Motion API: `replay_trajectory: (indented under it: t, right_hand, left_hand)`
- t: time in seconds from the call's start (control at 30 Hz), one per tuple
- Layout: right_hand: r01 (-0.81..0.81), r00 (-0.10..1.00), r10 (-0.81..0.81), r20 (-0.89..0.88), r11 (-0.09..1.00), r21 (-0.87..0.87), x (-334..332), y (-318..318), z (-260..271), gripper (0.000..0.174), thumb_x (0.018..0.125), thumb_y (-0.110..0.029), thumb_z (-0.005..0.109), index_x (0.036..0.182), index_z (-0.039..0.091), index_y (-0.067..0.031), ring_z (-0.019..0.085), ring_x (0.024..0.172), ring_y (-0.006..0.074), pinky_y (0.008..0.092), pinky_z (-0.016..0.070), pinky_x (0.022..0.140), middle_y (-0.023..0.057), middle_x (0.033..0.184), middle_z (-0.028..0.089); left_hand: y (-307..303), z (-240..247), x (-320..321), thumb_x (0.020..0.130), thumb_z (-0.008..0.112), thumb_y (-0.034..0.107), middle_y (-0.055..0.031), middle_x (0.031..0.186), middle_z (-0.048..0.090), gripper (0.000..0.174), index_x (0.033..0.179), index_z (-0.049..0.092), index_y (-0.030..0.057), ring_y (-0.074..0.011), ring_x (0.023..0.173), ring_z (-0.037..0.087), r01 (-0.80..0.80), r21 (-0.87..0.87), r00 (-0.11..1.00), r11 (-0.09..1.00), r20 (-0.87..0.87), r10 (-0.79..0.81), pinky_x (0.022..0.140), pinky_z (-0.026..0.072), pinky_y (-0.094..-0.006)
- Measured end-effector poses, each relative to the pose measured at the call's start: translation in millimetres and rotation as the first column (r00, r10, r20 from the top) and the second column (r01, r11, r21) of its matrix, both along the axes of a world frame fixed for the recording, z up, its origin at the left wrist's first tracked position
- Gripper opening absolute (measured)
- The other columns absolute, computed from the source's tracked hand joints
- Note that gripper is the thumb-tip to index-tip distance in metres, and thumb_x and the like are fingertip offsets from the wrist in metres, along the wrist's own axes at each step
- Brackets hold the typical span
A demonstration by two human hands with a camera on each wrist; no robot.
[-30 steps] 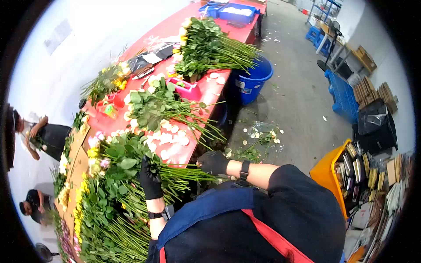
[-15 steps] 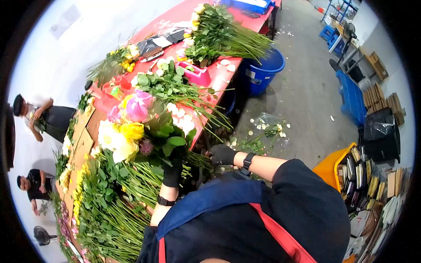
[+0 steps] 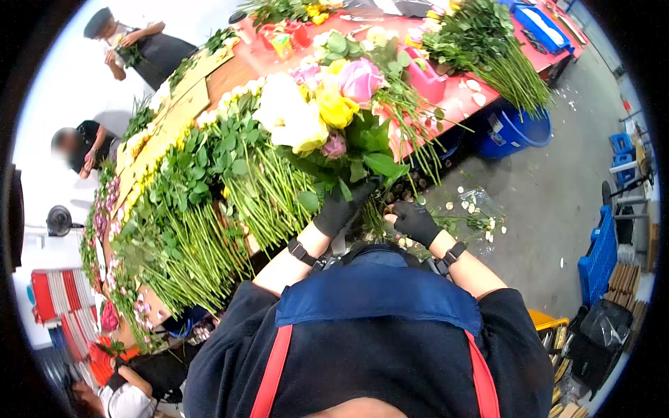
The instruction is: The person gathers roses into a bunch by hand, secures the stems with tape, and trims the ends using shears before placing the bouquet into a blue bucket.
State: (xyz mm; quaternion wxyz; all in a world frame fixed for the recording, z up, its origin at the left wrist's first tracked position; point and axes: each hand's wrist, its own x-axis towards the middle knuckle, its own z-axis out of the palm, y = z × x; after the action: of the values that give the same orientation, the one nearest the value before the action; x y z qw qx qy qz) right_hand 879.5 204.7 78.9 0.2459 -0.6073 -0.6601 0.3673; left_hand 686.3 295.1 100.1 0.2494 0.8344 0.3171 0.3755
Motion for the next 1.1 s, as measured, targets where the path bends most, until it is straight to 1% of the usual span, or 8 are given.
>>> replay_trajectory:
  t: [0.07, 0.2, 0.3, 0.57, 0.63, 0.8, 1.0, 1.1]
  right_hand:
    - [-0.035, 0.998, 0.035, -0.053, 0.999, 0.009, 5, 0, -8, 0.027, 0.084, -0.026, 0.064, 0.097, 0.063, -0.0019, 0.063, 0.076, 0.0289, 0.0370, 0.0488, 0.068, 0.0169, 0.082, 0.063]
    - [0.057, 0.946, -0.062, -0.318, 0.998, -0.025, 10, -1, -17, 0.025, 0.086, -0.017, 0.064, 0.103, 0.066, 0.0002, 0.063, 0.080, 0.0174, 0.0301, 0.0497, 0.071, 0.0100, 0.091, 0.068]
    - [0.020, 0.908, -0.127, -0.400, 0.965, -0.261, 17, 8, -1, 0.020, 0.088, -0.017, 0.063, 0.099, 0.068, 0.0000, 0.059, 0.077, 0.0086, 0.0259, 0.0477, 0.070, 0.0028, 0.083, 0.066]
    - [-0.303, 0.869, 0.129, -0.478, 0.903, -0.306, 14, 38, 49, 0.031, 0.086, -0.026, 0.064, 0.103, 0.065, 0.0004, 0.058, 0.078, 0.0096, 0.0242, 0.0464, 0.070, 0.0024, 0.085, 0.066]
    - [-0.288, 0.809, 0.026, -0.587, 0.889, -0.357, 25, 39, 46, 0.032, 0.086, -0.026, 0.064, 0.103, 0.065, 0.0002, 0.058, 0.077, 0.0086, 0.0225, 0.0457, 0.068, 0.0019, 0.086, 0.065]
    - [-0.230, 0.770, -0.064, -0.635, 0.900, -0.369, 51, 44, 33, 0.032, 0.085, -0.027, 0.065, 0.103, 0.067, -0.0015, 0.058, 0.083, 0.0090, 0.0231, 0.0451, 0.074, 0.0025, 0.091, 0.066]
    - [-0.196, 0.727, -0.207, -0.655, 0.851, -0.486, 64, 58, 18, 0.029, 0.086, -0.025, 0.066, 0.105, 0.066, -0.0034, 0.054, 0.075, 0.0040, 0.0190, 0.0417, 0.065, -0.0024, 0.088, 0.064]
    - [-0.186, 0.715, -0.224, -0.662, 0.852, -0.489, 62, 64, 7, 0.028, 0.085, -0.024, 0.067, 0.105, 0.066, -0.0040, 0.052, 0.071, 0.0035, 0.0187, 0.0402, 0.063, -0.0038, 0.086, 0.063]
  left_hand:
    - [2, 13, -6, 0.089, 0.056, 0.007, -0.0077, 0.117, 0.064, 0.030, 0.118, 0.064, 0.0110, -0.0223, 0.102, 0.062, -0.040, -0.063, 0.970, 0.997, -0.242, 0.023, 0.093, 0.0451, -0.0358]
    - [5, 10, -12, 0.088, 0.060, 0.009, -0.0052, 0.101, 0.069, 0.023, 0.109, 0.067, 0.0067, -0.0203, 0.089, 0.064, -0.144, -0.133, 0.985, 0.981, 0.081, 0.155, 0.078, 0.0508, -0.0334]
    - [15, 38, -13, 0.081, 0.075, 0.019, -0.0028, 0.091, 0.067, 0.025, 0.100, 0.067, 0.0032, -0.0125, 0.081, 0.062, 0.124, -0.780, 0.671, 0.613, 0.521, 0.527, 0.072, 0.0514, -0.0292]
    - [20, 3, -66, 0.089, 0.066, 0.031, -0.0061, 0.089, 0.062, 0.033, 0.107, 0.060, 0.0040, -0.0150, 0.075, 0.062, 0.193, -0.903, 0.457, 0.384, 0.429, 0.779, 0.061, 0.0550, -0.0318]
    - [15, -2, -83, 0.091, 0.062, 0.037, -0.0072, 0.089, 0.061, 0.036, 0.108, 0.058, 0.0051, -0.0171, 0.073, 0.062, 0.338, -0.786, 0.259, 0.518, 0.606, 0.752, 0.062, 0.0553, -0.0338]
    - [-29, -9, -148, 0.093, 0.056, 0.040, -0.0068, 0.091, 0.062, 0.039, 0.111, 0.055, 0.0056, -0.0210, 0.076, 0.061, -0.125, -0.817, 0.384, 0.562, 0.483, 0.787, 0.066, 0.0542, -0.0353]
    - [-61, -36, -230, 0.099, 0.045, 0.031, -0.0083, 0.098, 0.062, 0.027, 0.111, 0.056, 0.0086, -0.0264, 0.087, 0.059, 0.379, -0.661, 0.122, 0.647, 0.729, 0.673, 0.082, 0.0514, -0.0388]
    - [-63, -36, -227, 0.096, 0.050, 0.040, -0.0089, 0.100, 0.061, 0.033, 0.110, 0.055, 0.0100, -0.0262, 0.082, 0.057, 0.093, -0.825, 0.126, 0.557, 0.565, 0.816, 0.077, 0.0505, -0.0411]
